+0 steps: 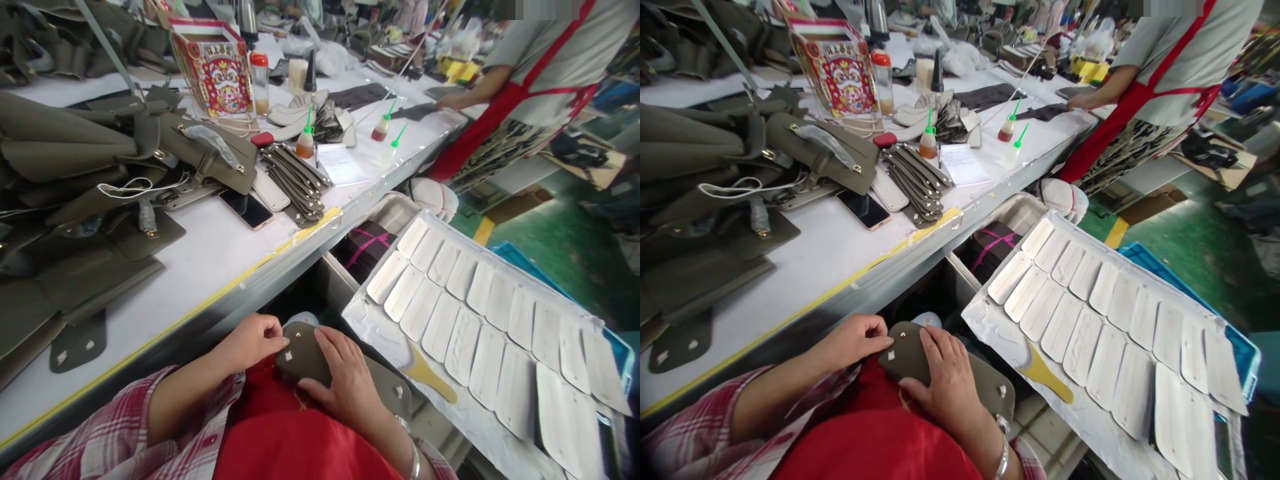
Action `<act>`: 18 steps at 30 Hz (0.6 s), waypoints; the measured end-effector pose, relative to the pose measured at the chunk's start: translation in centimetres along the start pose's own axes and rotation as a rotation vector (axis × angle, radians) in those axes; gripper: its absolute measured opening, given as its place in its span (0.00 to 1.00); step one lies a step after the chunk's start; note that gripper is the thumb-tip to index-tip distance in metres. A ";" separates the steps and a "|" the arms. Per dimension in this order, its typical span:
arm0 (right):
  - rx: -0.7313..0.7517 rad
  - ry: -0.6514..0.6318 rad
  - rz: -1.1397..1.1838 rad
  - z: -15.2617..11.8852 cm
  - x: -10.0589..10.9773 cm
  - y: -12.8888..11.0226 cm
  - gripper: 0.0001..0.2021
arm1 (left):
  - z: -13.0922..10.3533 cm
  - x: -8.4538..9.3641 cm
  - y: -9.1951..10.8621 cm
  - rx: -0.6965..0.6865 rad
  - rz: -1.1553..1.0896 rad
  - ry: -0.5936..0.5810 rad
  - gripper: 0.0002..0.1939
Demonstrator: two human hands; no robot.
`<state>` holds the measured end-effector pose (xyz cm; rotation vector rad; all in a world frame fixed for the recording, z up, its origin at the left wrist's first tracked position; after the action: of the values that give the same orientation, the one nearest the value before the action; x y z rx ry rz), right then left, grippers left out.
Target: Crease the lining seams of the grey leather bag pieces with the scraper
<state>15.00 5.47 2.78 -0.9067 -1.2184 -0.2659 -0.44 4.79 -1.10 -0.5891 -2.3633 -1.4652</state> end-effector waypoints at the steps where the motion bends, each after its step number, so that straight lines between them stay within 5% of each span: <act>1: 0.000 0.000 -0.002 0.1 0.0 0.0 0.34 | 0.0 0.1 0.2 -0.009 0.029 0.007 0.13; 10: -0.016 0.009 -0.012 0.4 0.3 -0.2 0.33 | 0.9 0.2 0.0 -0.021 0.057 -0.038 0.11; 18: -0.049 -0.054 -0.081 0.7 -0.4 -1.7 0.39 | 1.6 -1.5 -0.2 -0.032 0.005 -0.281 0.22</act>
<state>13.29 4.75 3.21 -0.9130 -1.3047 -0.3393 0.69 5.90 -2.59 -0.8588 -2.5466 -1.5065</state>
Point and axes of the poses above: each hand's wrist, its own z-axis towards the middle knuckle, its own x-axis out of the back of the hand, y = z × x, the point moved 9 cm from there along z, towards the middle knuckle, and after that the axes turned 4 degrees about y, right-handed, at the moved point
